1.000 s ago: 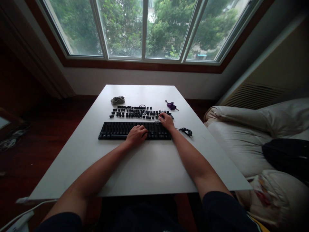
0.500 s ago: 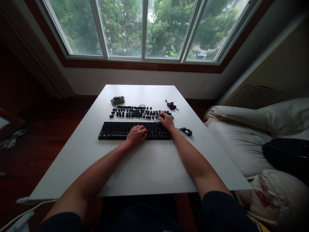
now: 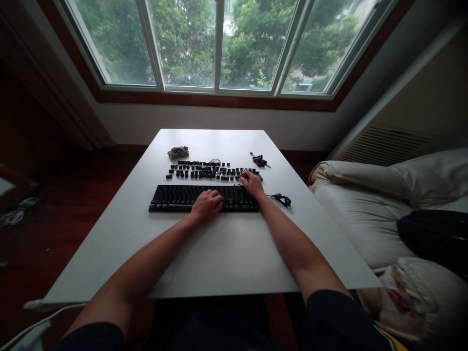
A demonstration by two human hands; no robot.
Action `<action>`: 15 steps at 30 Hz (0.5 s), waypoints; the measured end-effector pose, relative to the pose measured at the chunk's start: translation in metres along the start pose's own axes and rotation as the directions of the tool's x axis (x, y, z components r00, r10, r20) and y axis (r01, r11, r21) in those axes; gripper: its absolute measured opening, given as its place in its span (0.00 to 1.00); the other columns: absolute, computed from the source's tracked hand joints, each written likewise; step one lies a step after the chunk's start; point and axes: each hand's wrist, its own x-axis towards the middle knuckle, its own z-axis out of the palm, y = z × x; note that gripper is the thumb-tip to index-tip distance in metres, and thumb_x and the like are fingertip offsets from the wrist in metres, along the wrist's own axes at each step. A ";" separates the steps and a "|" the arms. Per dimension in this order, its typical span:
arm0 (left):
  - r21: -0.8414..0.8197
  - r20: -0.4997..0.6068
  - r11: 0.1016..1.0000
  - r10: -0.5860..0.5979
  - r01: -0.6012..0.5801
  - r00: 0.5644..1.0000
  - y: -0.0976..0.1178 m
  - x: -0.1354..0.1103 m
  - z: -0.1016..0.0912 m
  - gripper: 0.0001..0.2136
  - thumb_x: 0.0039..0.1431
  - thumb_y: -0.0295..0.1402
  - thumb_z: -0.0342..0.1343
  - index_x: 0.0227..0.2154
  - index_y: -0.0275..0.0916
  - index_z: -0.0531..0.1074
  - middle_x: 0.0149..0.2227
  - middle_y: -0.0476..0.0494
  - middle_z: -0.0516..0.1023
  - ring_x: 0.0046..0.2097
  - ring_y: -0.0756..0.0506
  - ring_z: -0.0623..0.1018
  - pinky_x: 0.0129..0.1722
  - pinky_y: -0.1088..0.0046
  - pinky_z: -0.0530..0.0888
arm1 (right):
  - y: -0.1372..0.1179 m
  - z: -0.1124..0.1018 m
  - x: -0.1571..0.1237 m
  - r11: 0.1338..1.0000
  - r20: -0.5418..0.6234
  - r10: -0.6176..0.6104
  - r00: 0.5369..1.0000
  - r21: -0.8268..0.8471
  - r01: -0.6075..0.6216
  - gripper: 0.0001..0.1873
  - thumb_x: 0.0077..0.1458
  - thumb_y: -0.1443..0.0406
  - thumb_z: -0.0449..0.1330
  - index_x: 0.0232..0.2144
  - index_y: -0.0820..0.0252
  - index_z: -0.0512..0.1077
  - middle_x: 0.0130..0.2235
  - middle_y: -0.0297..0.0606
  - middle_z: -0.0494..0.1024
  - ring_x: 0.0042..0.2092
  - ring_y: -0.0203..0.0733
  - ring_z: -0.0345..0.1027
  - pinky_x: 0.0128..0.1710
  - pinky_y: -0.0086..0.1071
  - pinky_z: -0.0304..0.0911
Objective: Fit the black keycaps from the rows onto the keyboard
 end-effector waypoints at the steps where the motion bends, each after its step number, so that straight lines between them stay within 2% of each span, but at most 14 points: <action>1: -0.001 -0.001 1.000 0.002 -0.002 1.000 0.000 0.000 0.000 0.10 0.67 0.35 0.50 0.42 0.43 0.76 0.44 0.43 0.76 0.46 0.42 0.72 0.48 0.62 0.68 | 0.000 0.000 0.000 1.000 0.001 0.003 1.000 -0.002 -0.003 0.12 0.58 0.60 0.56 0.39 0.56 0.76 0.37 0.39 0.80 0.36 0.45 0.70 0.41 0.36 0.64; 15: 0.003 -0.010 1.000 0.004 -0.004 1.000 -0.001 0.000 0.003 0.09 0.67 0.35 0.50 0.41 0.43 0.76 0.44 0.43 0.76 0.46 0.42 0.72 0.48 0.61 0.68 | 0.003 0.001 0.001 1.000 -0.011 -0.010 1.000 0.016 0.010 0.12 0.58 0.60 0.56 0.39 0.56 0.76 0.37 0.39 0.80 0.35 0.45 0.70 0.41 0.36 0.64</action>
